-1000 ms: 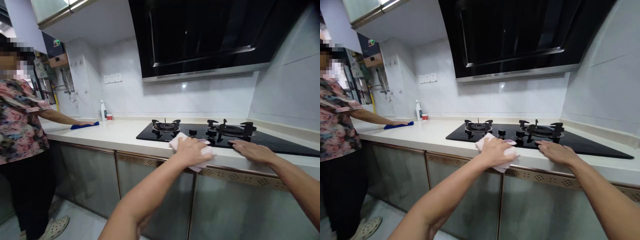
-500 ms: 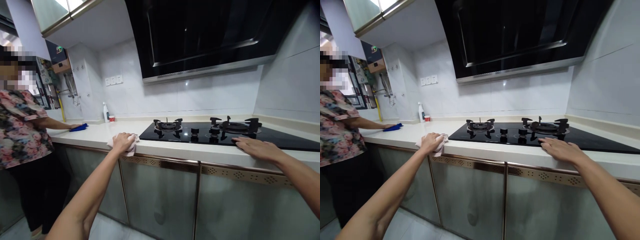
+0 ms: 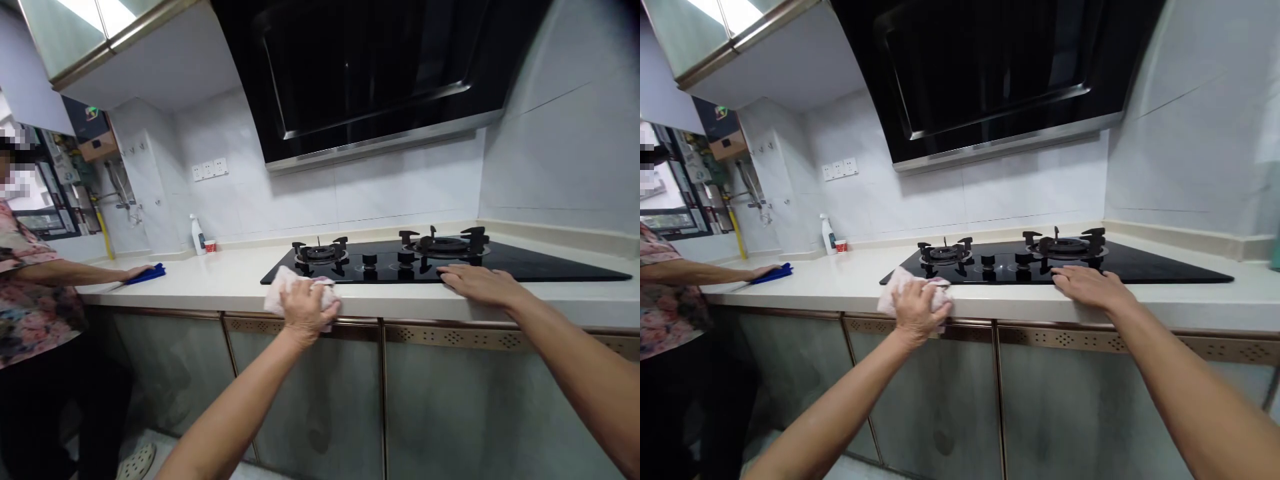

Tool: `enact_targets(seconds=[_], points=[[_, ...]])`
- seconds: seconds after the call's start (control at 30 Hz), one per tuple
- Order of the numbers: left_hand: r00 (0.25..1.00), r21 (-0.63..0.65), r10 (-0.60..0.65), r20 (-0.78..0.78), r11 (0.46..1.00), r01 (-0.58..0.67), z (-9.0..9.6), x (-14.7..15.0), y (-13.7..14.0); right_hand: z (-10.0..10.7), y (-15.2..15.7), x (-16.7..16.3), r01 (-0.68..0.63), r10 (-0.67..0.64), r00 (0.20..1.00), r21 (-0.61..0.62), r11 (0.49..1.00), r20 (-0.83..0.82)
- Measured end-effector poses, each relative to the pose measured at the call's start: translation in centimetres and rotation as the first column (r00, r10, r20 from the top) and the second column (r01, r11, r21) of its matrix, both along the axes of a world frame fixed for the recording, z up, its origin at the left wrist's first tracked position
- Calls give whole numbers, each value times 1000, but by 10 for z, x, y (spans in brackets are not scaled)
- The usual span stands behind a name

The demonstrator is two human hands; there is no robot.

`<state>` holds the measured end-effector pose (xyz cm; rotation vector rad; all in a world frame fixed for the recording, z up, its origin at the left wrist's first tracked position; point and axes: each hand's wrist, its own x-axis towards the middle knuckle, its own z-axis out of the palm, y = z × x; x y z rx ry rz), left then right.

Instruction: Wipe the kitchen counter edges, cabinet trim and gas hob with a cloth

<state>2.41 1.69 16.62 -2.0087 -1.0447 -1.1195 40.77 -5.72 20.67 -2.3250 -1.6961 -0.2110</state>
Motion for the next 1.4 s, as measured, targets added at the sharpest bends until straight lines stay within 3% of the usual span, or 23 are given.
enact_targets(seconds=[0.2,0.27,0.37,0.47,0.57,0.7,0.9,1.03,1.13,1.2,1.3,1.4], points=[[934,-64,-284,-217,959,277,2,141,-55,1,-2,1,-20,20,1000,0,1000,22],[903,-138,-340,-263,940,313,11,168,-74,2,-5,3,-42,43,998,-5,999,45],[840,-311,-448,-307,881,356,30,180,-89,2,-7,8,-91,91,992,-9,996,88],[747,-482,-551,-371,802,352,51,167,-84,1,-6,9,-92,91,993,10,996,78],[719,-485,-529,-450,821,301,62,142,-66,2,-5,6,-53,52,998,10,999,41],[817,-378,-410,-407,889,258,56,95,-40,1,-6,2,-42,42,999,-1,999,34],[949,-340,-235,-209,927,155,48,-8,-3,-7,-2,12,-37,37,999,-6,999,30],[996,-456,-18,-93,890,-27,59,-83,23,-12,2,18,-54,53,998,39,998,20],[980,-517,194,-39,836,-185,73,-124,42,-11,2,17,-49,48,998,59,997,27],[958,-545,288,-3,803,-243,84,-137,52,-9,1,14,-44,42,999,53,998,29],[923,-567,360,135,792,-226,107,-131,62,-6,0,11,-40,39,999,23,999,29],[940,-535,271,206,836,-124,123,-100,68,-6,-1,10,-28,27,999,26,999,37]])
